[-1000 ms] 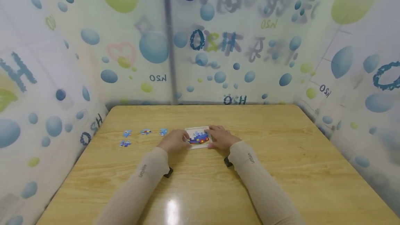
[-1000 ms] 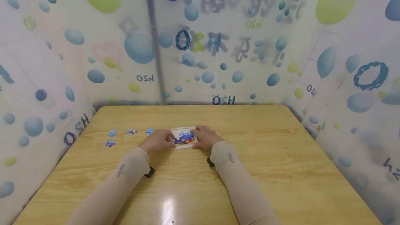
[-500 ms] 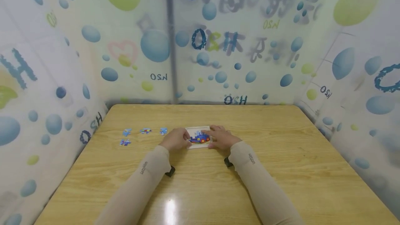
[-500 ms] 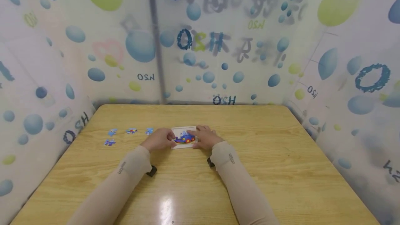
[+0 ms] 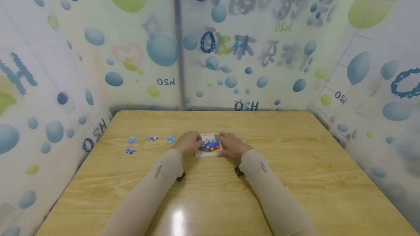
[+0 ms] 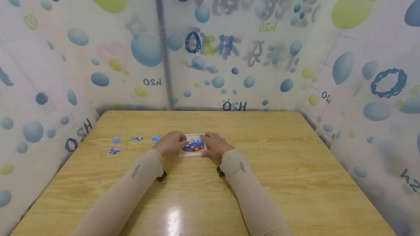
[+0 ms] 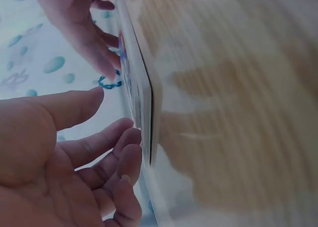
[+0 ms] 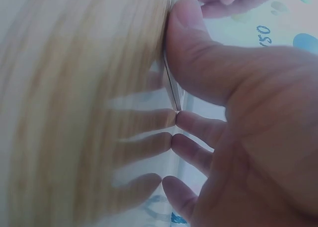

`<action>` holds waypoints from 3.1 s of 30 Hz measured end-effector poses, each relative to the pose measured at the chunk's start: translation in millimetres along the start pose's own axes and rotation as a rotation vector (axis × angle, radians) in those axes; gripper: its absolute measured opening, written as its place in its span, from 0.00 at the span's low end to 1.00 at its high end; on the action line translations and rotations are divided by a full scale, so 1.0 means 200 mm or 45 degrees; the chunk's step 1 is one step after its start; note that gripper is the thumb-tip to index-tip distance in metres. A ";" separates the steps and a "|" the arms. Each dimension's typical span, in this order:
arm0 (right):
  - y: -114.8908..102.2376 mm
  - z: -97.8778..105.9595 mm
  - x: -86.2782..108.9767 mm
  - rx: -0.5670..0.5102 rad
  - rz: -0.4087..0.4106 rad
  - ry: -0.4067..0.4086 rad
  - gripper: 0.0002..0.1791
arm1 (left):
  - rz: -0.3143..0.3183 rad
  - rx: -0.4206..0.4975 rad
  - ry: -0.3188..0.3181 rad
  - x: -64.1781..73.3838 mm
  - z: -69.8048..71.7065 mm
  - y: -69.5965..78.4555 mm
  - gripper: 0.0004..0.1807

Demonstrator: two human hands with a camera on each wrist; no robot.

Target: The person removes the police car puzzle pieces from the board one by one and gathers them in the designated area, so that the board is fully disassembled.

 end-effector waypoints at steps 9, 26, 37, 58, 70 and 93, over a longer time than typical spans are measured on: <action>0.00 -0.01 0.01 -0.070 0.017 0.020 0.46 | 0.125 -0.043 0.021 -0.06 -0.05 0.04 0.17; 0.00 0.00 0.00 -0.008 0.049 0.041 0.44 | 0.121 0.147 -0.020 -0.11 -0.06 0.04 0.19; 0.00 0.01 0.00 0.008 0.052 0.056 0.44 | 0.133 0.427 -0.039 -0.11 -0.02 -0.01 0.07; 0.00 0.00 0.00 -0.016 0.052 0.037 0.43 | 0.231 0.717 -0.087 -0.12 -0.03 0.00 0.09; -0.01 0.02 0.00 -0.027 0.081 0.057 0.45 | 0.254 0.852 -0.142 -0.14 -0.02 -0.05 0.11; 0.04 -0.02 -0.01 0.013 0.057 0.010 0.44 | 0.253 1.091 -0.182 -0.05 0.10 -0.17 0.12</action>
Point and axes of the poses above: each hand's wrist, its own x-axis away from the middle knuckle, its own z-axis out of the back of the hand, y = z × x, the point moved 3 cm from there along -x, towards the middle knuckle, and after that the axes turned 10 degrees about x, right-handed, at the moved point
